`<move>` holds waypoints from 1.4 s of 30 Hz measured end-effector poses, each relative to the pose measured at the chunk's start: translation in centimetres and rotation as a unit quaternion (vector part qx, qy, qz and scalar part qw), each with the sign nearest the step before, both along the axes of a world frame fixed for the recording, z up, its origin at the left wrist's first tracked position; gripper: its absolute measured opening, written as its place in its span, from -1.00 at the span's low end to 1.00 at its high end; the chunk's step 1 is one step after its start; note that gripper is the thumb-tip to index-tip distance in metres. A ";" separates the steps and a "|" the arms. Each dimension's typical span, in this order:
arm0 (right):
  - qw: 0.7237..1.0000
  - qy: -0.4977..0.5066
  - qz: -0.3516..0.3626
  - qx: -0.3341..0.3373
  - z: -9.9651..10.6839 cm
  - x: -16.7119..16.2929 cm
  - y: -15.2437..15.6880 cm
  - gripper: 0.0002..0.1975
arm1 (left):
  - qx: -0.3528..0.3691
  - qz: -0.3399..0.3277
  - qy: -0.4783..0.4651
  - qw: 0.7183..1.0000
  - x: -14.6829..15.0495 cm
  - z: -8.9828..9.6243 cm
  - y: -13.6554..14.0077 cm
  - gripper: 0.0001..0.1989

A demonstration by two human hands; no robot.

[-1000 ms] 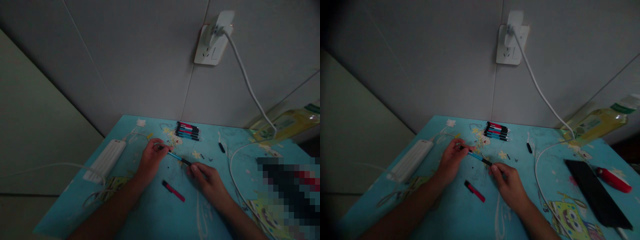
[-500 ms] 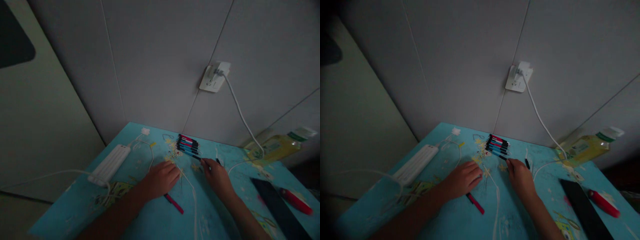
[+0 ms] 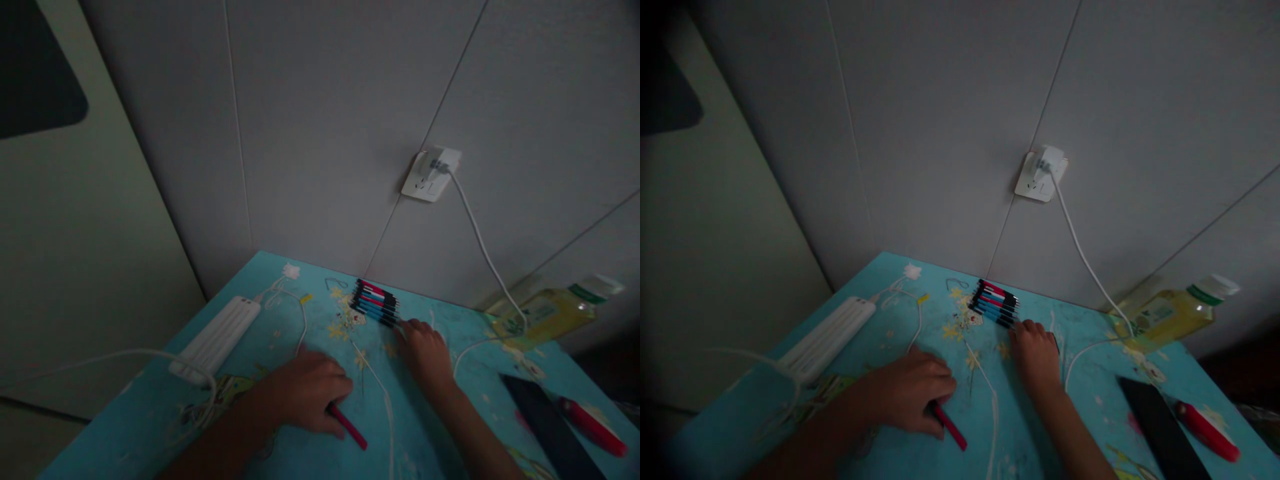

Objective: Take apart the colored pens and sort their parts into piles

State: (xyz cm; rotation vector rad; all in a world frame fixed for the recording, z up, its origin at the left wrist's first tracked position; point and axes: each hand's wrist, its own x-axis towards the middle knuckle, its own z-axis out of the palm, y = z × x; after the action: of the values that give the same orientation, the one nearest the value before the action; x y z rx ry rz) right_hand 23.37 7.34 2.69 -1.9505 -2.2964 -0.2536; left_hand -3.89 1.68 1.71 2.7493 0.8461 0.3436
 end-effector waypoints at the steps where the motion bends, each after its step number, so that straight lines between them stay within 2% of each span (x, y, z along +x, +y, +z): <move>1: 1.000 0.007 0.012 -0.001 -0.1 -0.3 -0.8 -0.77 | -0.001 0.000 0.002 1.000 0.0 0.1 0.0 -0.58; 2: 0.999 0.017 0.033 -0.006 -0.4 -0.7 -1.7 -0.78 | 0.000 0.001 0.003 1.000 0.1 0.1 0.0 -0.60; 4: 0.990 0.099 0.099 -0.027 -1.1 -1.3 -3.6 -0.78 | 0.003 0.002 0.005 1.000 0.2 0.0 0.0 -0.64; 6: 0.979 0.159 0.126 -0.039 -2.0 -1.8 -5.1 -0.82 | 0.003 -0.012 0.004 1.000 0.5 -0.2 -0.1 -0.67; 10: 0.967 0.219 0.119 -0.054 -3.2 -2.3 -6.4 -0.85 | 0.008 -0.033 0.004 0.999 1.3 -0.9 -0.3 -0.70; 14: 0.967 0.225 0.105 -0.050 -3.7 -2.7 -6.4 -0.83 | 0.006 0.002 0.003 1.000 2.3 -0.7 -0.3 -0.79; 19: 0.971 0.218 0.081 -0.046 -4.1 -2.8 -6.6 -0.84 | -0.035 0.051 -0.122 0.991 3.0 -0.7 0.4 -0.88; 23: 0.955 0.286 0.055 -0.060 -4.0 -1.9 -6.9 -0.83 | -0.054 0.090 -0.253 0.962 2.9 -1.0 0.8 -0.85; 27: 0.927 0.366 0.074 -0.029 -3.5 -1.1 -7.1 -0.83 | -0.054 0.115 -0.317 0.940 2.6 -1.0 0.8 -0.81; 30: 0.915 0.392 0.099 -0.001 -3.0 -1.2 -7.3 -0.75 | -0.070 0.137 -0.317 0.936 2.5 -0.9 0.6 -0.79; 35: 0.902 0.416 0.115 -0.010 -2.3 -1.6 -7.8 -0.76 | -0.112 0.165 -0.297 0.934 2.5 -1.0 0.4 -0.82; 42: 0.902 0.429 0.053 -0.008 -2.0 -1.4 -8.0 -0.79 | -0.097 0.140 -0.319 0.932 2.9 -1.3 0.5 -0.80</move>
State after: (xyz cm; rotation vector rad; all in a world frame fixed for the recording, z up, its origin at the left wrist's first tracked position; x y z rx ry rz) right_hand 21.93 -0.70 0.73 -1.4747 -1.7715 0.5376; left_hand -0.96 2.20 0.38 2.1109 1.0042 1.0706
